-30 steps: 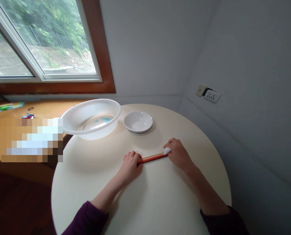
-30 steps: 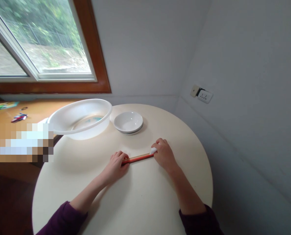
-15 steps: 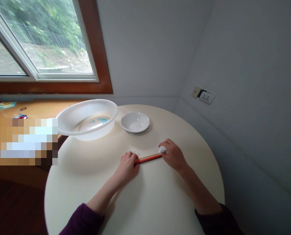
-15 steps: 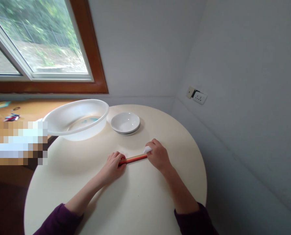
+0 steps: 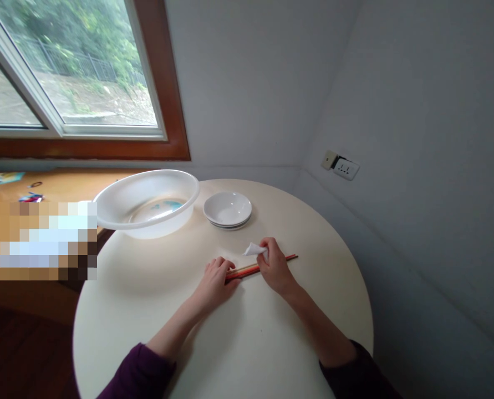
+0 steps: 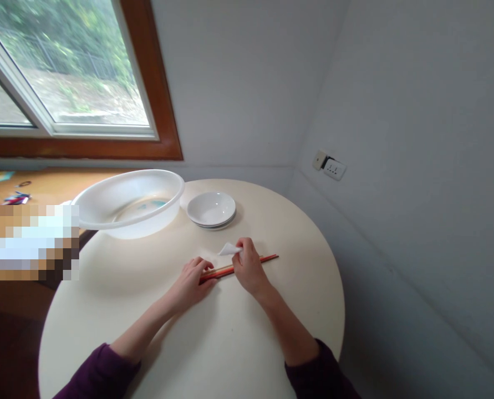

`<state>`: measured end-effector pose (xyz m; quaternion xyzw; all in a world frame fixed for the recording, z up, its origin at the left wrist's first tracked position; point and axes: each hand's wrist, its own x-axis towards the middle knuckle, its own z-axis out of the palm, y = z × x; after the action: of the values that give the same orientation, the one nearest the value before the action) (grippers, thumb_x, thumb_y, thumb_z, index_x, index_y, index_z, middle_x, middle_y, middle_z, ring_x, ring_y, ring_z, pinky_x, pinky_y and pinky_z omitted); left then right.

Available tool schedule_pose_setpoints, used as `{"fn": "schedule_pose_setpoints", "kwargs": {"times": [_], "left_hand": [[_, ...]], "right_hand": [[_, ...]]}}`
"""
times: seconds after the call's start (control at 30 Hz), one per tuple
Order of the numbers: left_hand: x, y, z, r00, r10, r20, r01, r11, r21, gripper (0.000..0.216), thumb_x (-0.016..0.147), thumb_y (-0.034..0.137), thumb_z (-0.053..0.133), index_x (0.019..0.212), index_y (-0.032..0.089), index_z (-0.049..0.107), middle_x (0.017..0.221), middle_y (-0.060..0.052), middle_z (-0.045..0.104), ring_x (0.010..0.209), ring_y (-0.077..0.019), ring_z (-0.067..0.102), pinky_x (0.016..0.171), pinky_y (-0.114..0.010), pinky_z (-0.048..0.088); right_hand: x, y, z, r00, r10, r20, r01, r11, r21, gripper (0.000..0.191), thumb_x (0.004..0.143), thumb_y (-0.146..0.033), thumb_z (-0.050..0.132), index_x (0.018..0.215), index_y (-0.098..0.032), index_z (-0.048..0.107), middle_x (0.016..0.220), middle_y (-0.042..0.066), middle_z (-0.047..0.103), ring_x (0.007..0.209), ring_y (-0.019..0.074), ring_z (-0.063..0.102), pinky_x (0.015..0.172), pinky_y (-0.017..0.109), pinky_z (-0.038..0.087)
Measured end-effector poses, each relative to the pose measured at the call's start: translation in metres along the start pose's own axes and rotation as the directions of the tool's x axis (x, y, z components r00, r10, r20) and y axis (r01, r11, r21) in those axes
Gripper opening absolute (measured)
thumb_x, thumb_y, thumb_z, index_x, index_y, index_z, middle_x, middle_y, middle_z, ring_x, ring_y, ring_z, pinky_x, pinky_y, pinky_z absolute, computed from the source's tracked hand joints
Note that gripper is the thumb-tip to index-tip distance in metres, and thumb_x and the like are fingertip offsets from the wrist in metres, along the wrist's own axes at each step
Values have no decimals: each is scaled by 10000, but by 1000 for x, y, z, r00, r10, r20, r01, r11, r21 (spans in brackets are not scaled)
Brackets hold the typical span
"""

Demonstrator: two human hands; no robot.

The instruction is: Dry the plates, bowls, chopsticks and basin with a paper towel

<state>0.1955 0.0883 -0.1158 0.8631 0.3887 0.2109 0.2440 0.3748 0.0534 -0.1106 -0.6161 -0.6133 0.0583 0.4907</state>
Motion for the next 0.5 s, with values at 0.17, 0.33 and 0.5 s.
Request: {"fn": "schedule_pose_setpoints", "kwargs": {"times": [0.17,0.33,0.5], "left_hand": [[1,5,-4,984,86,-158,-124,960,-252,310,740,307,603,1025,195,554,924,-63,577,867,-202,533,783,-337,429],[4,5,-8,957,-62,-284,-95,857,-506,177,797,349,535,793,175,574,709,-20,583,662,-148,518,648,-278,422],[9,-1,-9,935,-201,-293,-58,728,-683,253,756,409,584,699,164,557,623,-2,559,607,-136,509,588,-254,404]], "right_hand": [[-6,-16,13,997,-36,67,28,994,108,118,738,-113,445,819,-199,453,803,30,529,741,164,524,673,285,445],[-15,-36,24,983,-118,138,84,969,231,47,799,-181,499,842,-199,492,820,30,558,740,151,532,669,272,450],[-14,-42,15,934,-204,292,133,960,246,300,766,-116,470,1056,-190,500,1020,80,564,919,176,539,810,321,458]]}}
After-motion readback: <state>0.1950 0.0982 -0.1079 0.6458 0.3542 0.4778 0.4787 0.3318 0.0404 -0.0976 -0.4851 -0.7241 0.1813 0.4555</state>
